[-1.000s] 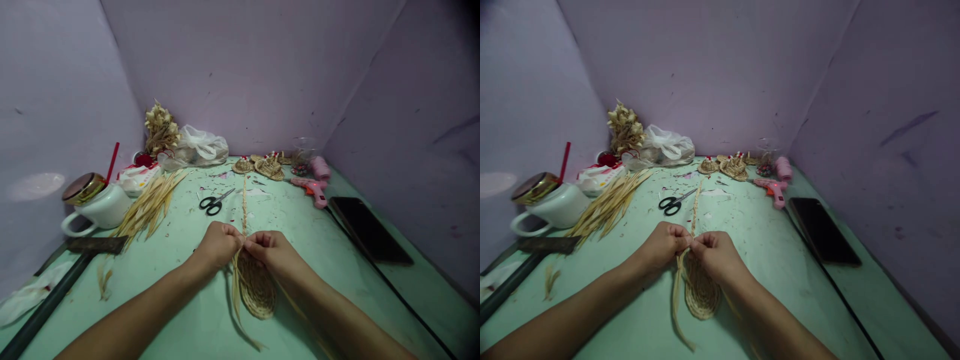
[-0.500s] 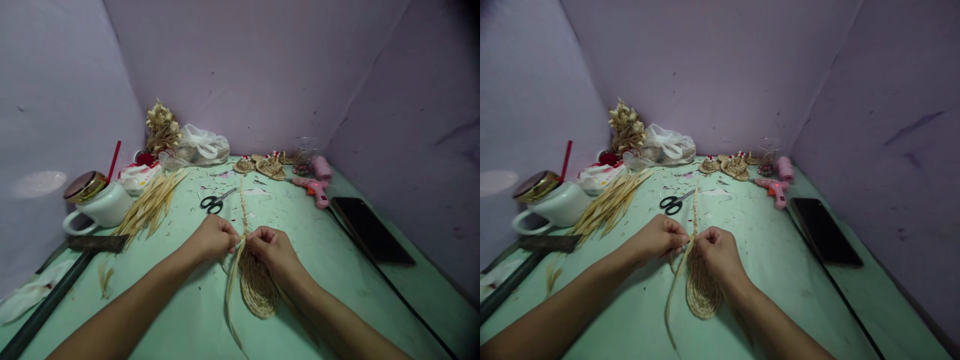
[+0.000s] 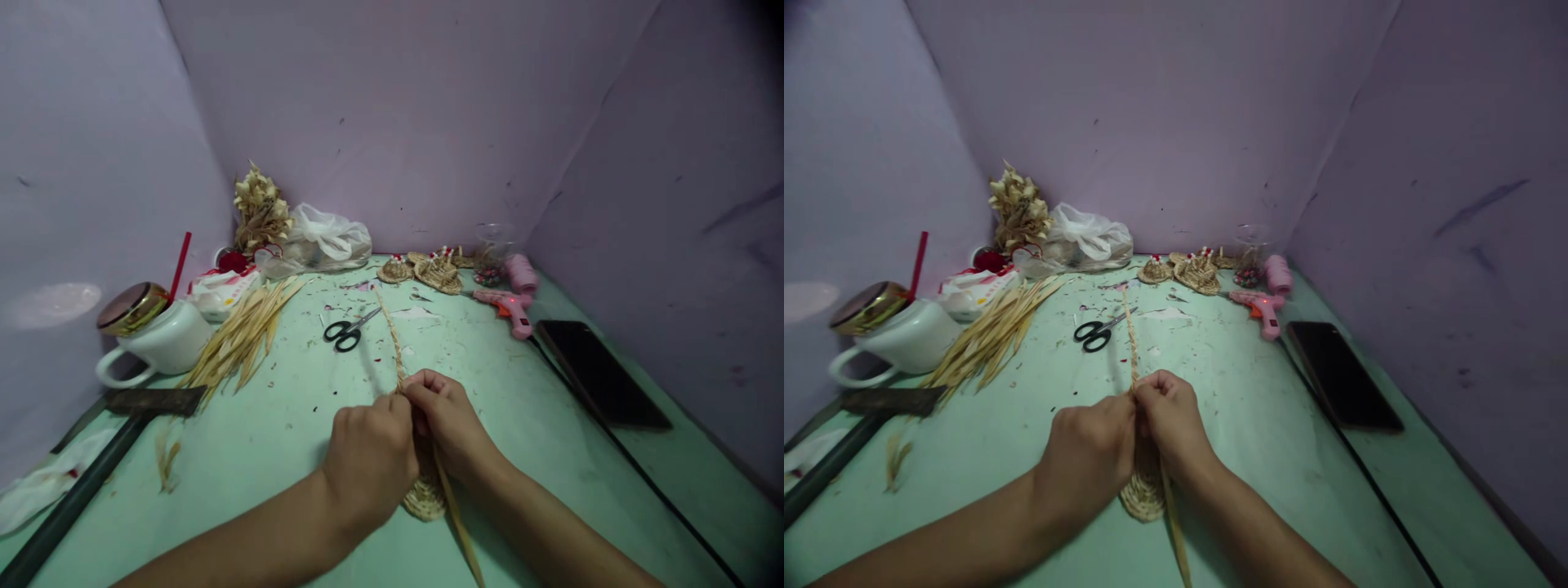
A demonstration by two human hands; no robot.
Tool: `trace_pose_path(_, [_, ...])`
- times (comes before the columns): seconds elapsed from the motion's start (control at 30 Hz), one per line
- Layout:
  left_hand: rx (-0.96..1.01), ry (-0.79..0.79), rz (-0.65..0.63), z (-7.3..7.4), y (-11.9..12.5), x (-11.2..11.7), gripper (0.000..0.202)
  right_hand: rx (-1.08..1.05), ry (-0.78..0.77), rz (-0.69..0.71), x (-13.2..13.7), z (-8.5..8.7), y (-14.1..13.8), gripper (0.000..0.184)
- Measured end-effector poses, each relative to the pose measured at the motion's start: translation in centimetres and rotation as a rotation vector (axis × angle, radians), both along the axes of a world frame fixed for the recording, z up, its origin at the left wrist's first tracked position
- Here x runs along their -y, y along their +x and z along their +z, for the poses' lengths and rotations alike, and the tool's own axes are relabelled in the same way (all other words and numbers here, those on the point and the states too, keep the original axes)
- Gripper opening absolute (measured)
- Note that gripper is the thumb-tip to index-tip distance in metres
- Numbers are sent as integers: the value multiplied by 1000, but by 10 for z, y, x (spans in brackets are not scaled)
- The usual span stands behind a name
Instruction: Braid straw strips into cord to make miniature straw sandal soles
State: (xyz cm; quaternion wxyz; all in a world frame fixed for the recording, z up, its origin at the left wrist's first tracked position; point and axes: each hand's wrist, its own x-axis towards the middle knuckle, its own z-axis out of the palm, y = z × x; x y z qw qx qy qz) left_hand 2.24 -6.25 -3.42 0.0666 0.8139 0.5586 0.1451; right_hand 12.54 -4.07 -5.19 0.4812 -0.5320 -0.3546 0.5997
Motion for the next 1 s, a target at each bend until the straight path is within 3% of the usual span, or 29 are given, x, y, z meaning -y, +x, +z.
trace_pose_path(0.17, [-160,149,-209,-13,4,4,33,-115,-19,-14,-2,3,1,7])
trace_pose_path(0.23, [-43,116,-237,-10,3,2,32,-136,-33,-23,-3,3,2,8])
trace_pose_path(0.3, [203,42,-160,-3,0,-3,27,-152,-44,-33,-5,3,2,9])
trace_pose_path(0.37, [489,-91,39,5,-3,-11,26,-169,-37,-18,-5,3,2,9])
trace_pose_path(0.43, [715,-333,241,10,-5,-21,29,-185,-29,19,-4,3,1,9])
trace_pose_path(0.53, [863,-748,268,12,-10,-36,19,-169,-32,65,-3,5,1,9])
trace_pose_path(0.63, [832,-870,216,13,-16,-46,13,-74,-52,123,-4,9,3,12])
trace_pose_path(0.8, [775,-885,185,17,-25,-52,6,28,-42,228,-5,16,9,11])
trace_pose_path(1.0, [766,-835,23,14,-31,-57,12,65,-44,297,-7,18,13,14])
